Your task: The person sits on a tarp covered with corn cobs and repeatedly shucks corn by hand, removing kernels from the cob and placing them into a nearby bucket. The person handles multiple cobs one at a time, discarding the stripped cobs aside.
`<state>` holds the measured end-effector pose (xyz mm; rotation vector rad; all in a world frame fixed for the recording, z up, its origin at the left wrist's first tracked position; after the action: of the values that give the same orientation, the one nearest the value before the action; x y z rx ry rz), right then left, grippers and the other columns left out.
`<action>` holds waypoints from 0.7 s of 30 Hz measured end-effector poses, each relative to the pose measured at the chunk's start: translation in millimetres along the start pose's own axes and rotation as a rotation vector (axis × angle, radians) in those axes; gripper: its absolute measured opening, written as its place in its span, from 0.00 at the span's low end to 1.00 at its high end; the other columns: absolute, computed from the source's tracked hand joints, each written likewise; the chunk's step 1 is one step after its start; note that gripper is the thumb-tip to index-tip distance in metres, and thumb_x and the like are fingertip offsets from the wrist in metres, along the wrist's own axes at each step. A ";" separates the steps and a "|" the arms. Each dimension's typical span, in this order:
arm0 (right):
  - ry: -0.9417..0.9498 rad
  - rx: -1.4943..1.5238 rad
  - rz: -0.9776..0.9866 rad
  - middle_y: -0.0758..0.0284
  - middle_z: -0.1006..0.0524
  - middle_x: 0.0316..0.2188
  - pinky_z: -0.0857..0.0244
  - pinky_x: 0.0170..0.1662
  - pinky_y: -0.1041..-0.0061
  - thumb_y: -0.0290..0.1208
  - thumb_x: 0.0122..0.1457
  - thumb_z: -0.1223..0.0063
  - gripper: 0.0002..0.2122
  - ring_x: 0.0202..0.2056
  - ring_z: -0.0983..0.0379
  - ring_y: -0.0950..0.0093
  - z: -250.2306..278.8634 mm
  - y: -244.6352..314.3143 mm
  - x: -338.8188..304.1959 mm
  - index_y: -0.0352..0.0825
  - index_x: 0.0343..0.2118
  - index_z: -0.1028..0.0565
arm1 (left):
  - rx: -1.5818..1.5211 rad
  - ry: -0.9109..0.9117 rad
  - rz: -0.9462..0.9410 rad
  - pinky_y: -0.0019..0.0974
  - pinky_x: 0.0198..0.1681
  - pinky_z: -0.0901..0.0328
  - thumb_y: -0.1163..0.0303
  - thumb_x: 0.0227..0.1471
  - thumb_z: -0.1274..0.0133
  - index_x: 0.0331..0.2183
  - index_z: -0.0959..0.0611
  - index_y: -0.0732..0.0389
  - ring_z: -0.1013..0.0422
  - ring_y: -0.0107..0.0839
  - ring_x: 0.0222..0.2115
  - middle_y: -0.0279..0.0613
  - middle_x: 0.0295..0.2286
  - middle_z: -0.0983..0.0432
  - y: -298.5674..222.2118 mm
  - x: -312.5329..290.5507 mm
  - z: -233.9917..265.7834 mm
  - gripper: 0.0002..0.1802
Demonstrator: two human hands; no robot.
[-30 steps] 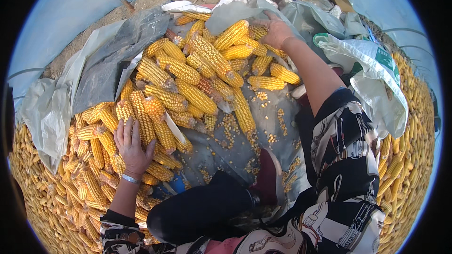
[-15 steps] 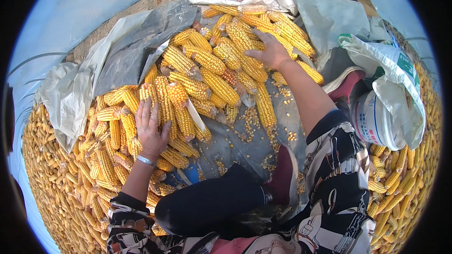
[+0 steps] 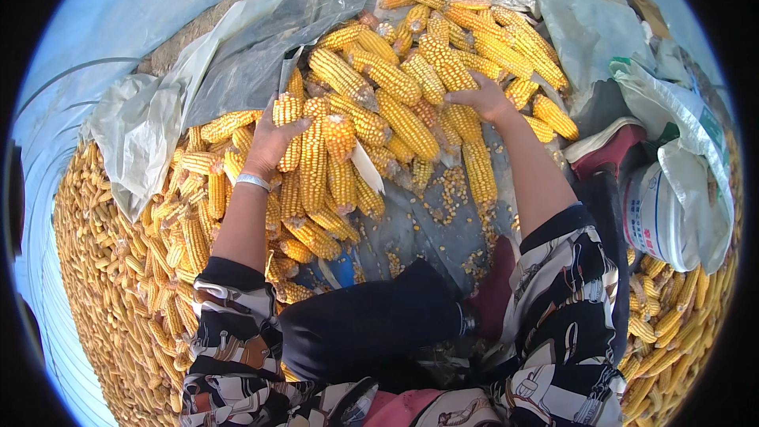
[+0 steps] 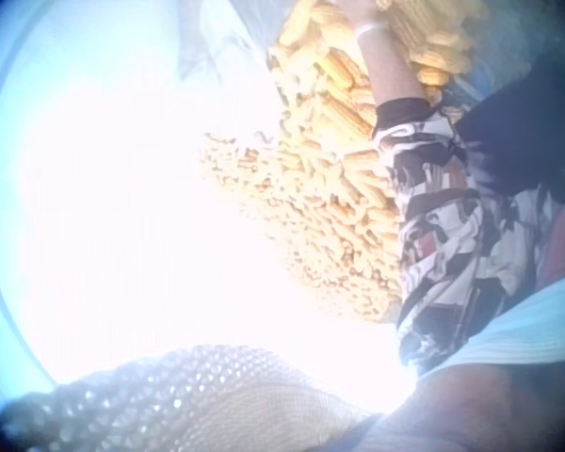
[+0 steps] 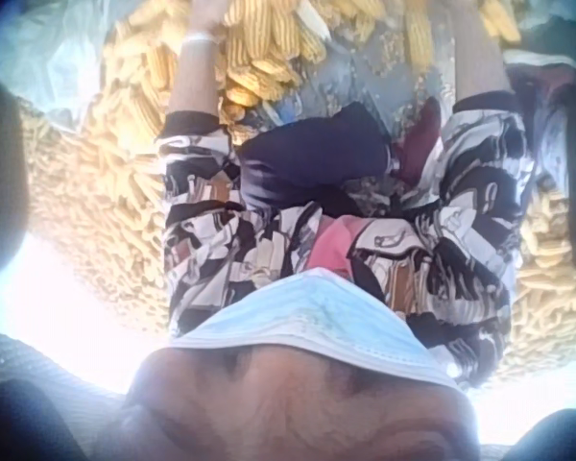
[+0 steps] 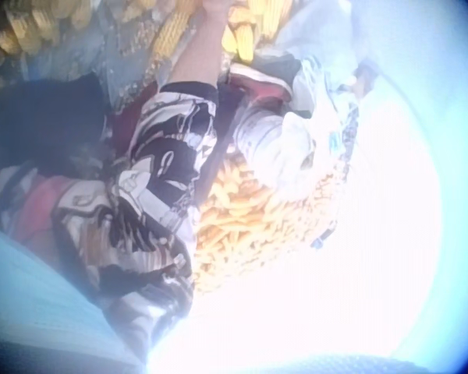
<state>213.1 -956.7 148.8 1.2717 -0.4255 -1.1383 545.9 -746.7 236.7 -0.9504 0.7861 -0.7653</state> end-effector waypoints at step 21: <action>-0.160 -0.458 0.091 0.52 0.28 0.41 0.36 0.54 0.62 0.42 0.29 0.31 0.38 0.48 0.30 0.55 -55.4 -58.7 -224.6 0.47 0.53 0.26 | 0.302 -0.102 -0.243 0.44 0.45 0.31 0.61 0.34 0.30 0.54 0.36 0.71 0.26 0.51 0.40 0.58 0.39 0.24 55.3 -117.9 -117.5 0.49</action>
<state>134.6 -731.3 150.5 0.7594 -0.3129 -1.1809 400.0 -674.1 171.7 -0.8115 0.4535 -1.0071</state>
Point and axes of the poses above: each hand's wrist, its own x-axis towards the middle knuckle, its own z-axis out of the back of the hand, y = z × x, the point moved 7 cm from there along x, towards the middle knuckle
